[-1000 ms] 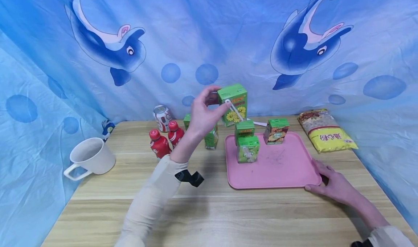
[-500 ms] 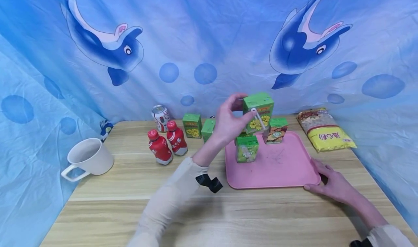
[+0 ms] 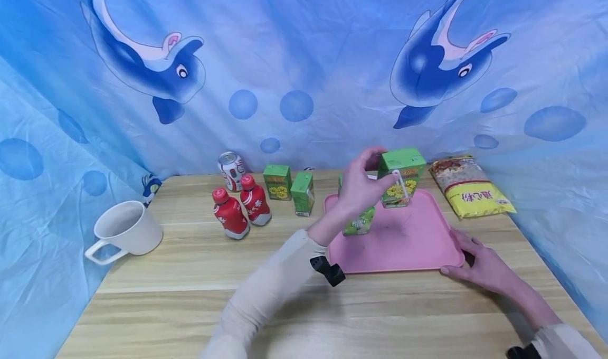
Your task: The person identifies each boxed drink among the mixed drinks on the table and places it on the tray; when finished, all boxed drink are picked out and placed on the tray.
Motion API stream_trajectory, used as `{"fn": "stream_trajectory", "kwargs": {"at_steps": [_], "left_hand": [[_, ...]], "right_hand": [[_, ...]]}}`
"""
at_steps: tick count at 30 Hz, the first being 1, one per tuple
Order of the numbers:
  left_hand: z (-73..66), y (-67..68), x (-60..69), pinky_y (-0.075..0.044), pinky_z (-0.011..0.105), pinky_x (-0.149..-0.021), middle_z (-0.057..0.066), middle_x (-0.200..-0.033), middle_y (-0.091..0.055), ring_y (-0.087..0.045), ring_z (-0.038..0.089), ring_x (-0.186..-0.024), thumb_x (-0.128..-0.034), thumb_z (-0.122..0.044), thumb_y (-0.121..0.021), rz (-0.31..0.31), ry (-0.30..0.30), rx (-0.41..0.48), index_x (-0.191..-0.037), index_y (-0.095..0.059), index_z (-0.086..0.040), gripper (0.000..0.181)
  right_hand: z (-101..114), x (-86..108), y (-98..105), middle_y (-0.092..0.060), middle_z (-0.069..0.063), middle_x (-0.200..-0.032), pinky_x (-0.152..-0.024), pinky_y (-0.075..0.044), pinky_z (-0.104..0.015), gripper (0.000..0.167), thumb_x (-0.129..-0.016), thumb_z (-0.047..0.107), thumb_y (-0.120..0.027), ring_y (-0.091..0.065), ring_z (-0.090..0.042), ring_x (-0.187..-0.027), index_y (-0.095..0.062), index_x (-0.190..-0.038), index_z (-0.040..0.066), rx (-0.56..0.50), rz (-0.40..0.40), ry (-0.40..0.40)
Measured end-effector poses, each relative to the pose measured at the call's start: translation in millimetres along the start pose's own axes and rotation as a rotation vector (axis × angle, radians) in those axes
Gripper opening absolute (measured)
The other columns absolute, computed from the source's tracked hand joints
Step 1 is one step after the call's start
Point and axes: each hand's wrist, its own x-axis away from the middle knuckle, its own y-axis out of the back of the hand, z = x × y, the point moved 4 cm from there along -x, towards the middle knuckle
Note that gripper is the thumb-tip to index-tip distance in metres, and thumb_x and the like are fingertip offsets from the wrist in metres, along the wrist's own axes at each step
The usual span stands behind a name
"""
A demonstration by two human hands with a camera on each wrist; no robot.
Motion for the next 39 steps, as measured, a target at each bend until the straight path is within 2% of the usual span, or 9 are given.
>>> {"fn": "stream_trajectory", "kwargs": {"at_steps": [7, 12, 16, 20, 30, 39], "left_hand": [[12.0, -19.9, -0.9, -0.053, 0.019, -0.076, 0.008, -0.110, -0.067, -0.063, 0.015, -0.097, -0.0872, -0.006, -0.077, 0.020, 0.020, -0.001, -0.129, -0.060, -0.007, 0.045], [22.7, -35.9, 0.5, -0.054, 0.022, -0.082, 0.005, -0.109, -0.067, -0.062, 0.012, -0.099, -0.0864, -0.004, -0.077, 0.027, 0.046, 0.007, -0.128, -0.061, -0.008, 0.045], [31.6, -48.5, 2.2, -0.054, 0.020, -0.080, 0.005, -0.108, -0.067, -0.062, 0.012, -0.097, -0.0857, -0.002, -0.077, 0.027, 0.074, 0.012, -0.128, -0.061, -0.008, 0.045], [39.1, -58.7, 3.1, -0.052, 0.017, -0.077, 0.007, -0.107, -0.067, -0.062, 0.013, -0.095, -0.0852, 0.000, -0.077, 0.010, 0.068, -0.011, -0.127, -0.060, -0.006, 0.045], [61.7, -77.5, 9.2, -0.051, 0.021, -0.084, 0.005, -0.106, -0.066, -0.061, 0.012, -0.097, -0.0835, 0.000, -0.078, -0.037, 0.103, -0.080, -0.127, -0.061, -0.007, 0.047], [80.0, -89.8, 11.3, -0.051, 0.020, -0.088, 0.003, -0.109, -0.064, -0.062, 0.015, -0.101, -0.0837, 0.002, -0.076, -0.049, 0.176, -0.118, -0.128, -0.059, -0.009, 0.049]], "right_hand": [[-0.1, -1.3, -0.4, -0.035, -0.037, -0.148, -0.098, -0.032, -0.074, 0.107, -0.078, 0.052, -0.082, -0.031, -0.064, -0.128, -0.031, -0.150, -0.010, 0.008, 0.019, -0.021], [-0.5, -0.5, -0.6, -0.036, -0.038, -0.146, -0.099, -0.030, -0.075, 0.105, -0.078, 0.050, -0.083, -0.031, -0.066, -0.127, -0.034, -0.149, -0.011, 0.009, 0.009, -0.008], [-0.8, -0.6, -1.2, -0.036, -0.038, -0.147, -0.101, -0.028, -0.074, 0.105, -0.078, 0.049, -0.083, -0.031, -0.065, -0.128, -0.034, -0.148, -0.011, 0.005, 0.006, 0.001], [-2.3, -1.8, -1.3, -0.035, -0.037, -0.147, -0.104, -0.026, -0.073, 0.104, -0.079, 0.049, -0.082, -0.032, -0.063, -0.129, -0.034, -0.148, -0.011, -0.002, 0.003, 0.012], [-1.9, -1.2, -0.2, -0.035, -0.037, -0.148, -0.108, -0.021, -0.070, 0.102, -0.080, 0.047, -0.082, -0.033, -0.061, -0.130, -0.034, -0.149, -0.011, -0.021, -0.005, 0.027], [-2.9, 0.6, -1.4, -0.035, -0.037, -0.148, -0.109, -0.020, -0.070, 0.103, -0.080, 0.047, -0.082, -0.033, -0.060, -0.130, -0.033, -0.150, -0.010, -0.026, -0.004, 0.022]]}}
